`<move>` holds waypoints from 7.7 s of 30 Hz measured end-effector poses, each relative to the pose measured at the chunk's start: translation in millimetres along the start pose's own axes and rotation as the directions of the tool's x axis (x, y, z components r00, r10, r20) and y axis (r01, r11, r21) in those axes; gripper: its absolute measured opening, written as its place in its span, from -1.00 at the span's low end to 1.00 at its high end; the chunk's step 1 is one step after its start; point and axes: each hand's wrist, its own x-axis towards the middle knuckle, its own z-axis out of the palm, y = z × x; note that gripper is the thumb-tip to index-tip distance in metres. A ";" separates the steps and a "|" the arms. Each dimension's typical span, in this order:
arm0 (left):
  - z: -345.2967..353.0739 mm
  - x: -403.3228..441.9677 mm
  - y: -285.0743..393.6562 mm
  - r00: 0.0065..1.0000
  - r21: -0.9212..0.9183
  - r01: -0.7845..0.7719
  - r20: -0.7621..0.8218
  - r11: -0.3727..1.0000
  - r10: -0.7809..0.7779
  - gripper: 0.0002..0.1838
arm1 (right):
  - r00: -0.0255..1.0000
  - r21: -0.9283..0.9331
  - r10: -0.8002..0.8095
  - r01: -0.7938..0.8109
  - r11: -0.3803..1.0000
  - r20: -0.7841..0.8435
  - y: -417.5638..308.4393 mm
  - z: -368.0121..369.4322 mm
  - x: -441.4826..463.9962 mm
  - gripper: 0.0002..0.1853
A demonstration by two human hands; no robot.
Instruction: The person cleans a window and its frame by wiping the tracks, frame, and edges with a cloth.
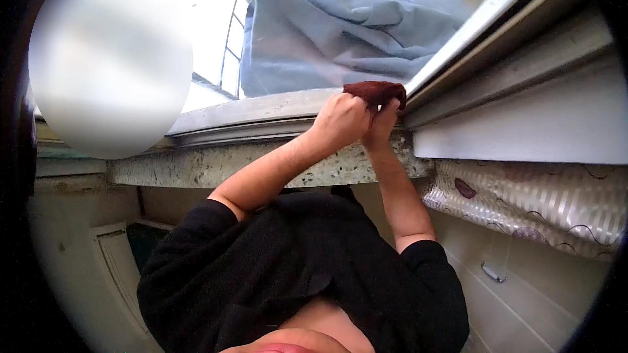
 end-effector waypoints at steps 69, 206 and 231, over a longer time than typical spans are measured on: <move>75.5 17.2 4.6 0.997 -0.145 0.075 -0.023 0.987 -0.079 -0.78 | 0.902 -0.914 -0.354 0.339 0.222 0.248 -11.3 -70.9 6.7 -0.70; -388.7 277.9 316.2 0.142 0.948 -0.142 -0.266 0.286 0.953 -0.65 | -0.462 -0.414 -0.647 0.511 -0.753 0.607 -542.9 402.6 43.1 -0.54; -497.3 179.4 203.5 0.300 0.899 0.314 -0.399 0.305 0.866 -0.43 | -0.545 -0.465 -0.514 0.239 -0.852 0.663 -401.3 540.2 23.0 -0.36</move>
